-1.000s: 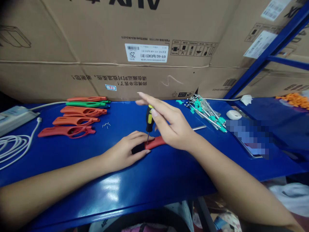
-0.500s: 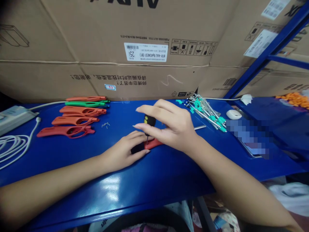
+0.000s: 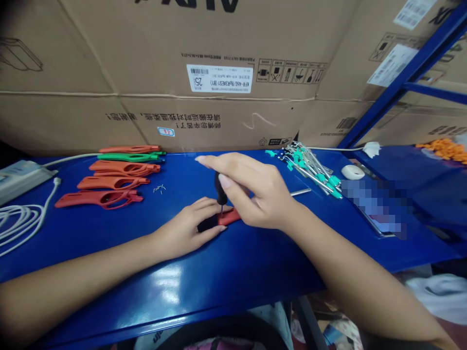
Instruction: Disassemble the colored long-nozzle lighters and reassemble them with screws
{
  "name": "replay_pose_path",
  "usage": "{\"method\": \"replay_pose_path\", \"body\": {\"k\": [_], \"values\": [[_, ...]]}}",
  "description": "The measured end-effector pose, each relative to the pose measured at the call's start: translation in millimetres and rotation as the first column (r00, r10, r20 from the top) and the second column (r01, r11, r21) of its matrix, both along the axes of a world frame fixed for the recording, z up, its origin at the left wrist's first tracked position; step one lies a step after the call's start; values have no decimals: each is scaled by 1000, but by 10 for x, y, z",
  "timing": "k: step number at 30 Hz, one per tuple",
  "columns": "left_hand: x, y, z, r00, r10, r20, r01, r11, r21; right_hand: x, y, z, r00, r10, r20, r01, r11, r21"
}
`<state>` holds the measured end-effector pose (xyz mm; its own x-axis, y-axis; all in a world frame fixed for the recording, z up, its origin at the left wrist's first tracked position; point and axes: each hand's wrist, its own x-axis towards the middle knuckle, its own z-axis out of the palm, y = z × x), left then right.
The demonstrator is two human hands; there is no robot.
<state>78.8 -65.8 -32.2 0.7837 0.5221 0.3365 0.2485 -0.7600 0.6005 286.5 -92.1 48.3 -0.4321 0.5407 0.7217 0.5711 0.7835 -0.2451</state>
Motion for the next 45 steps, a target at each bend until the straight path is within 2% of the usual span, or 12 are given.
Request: {"method": "replay_pose_path", "body": {"k": [3,6,8,12,13,18,23,28,33,38,43,45], "values": [[0,2,0,1000,-1,-8,1,1000,-8,-21,-17,-3,992,85,-90,-93,992,-90],[-5,1,-7,1000,-6,4,6,1000,-12,-27,-27,-13,998,5,-62,4,990,142],[-7,-3,-4,1000,-7,4,7,1000,-8,-24,-35,-7,999,-30,-16,33,979,202],[-6,-10,8,1000,-2,-15,2,1000,5,-25,-41,22,998,59,-36,-62,994,-86],[-5,-10,6,1000,-1,-17,1,1000,7,-24,-38,26,997,58,-53,-63,992,-106],[-7,2,-14,1000,-2,6,2,1000,7,1,-22,22,995,-97,-24,99,986,134],[-7,0,2,1000,3,-14,-3,1000,-4,-7,-25,24,997,48,-58,-54,994,-100],[-11,-8,-10,1000,-5,4,5,1000,2,-14,-36,25,995,-97,-5,95,967,238],[-11,-6,-4,1000,3,-11,-3,1000,0,-17,-37,34,996,86,-28,-88,995,-48],[-4,-3,-1,1000,-6,6,6,1000,-14,-3,-35,16,999,-22,28,15,972,236],[-6,1,8,1000,4,-12,-4,1000,-5,-49,-36,13,992,95,-80,-97,995,-23],[-8,3,2,1000,2,-8,-2,1000,-1,-52,-29,3,997,27,-71,-21,996,82]]}}
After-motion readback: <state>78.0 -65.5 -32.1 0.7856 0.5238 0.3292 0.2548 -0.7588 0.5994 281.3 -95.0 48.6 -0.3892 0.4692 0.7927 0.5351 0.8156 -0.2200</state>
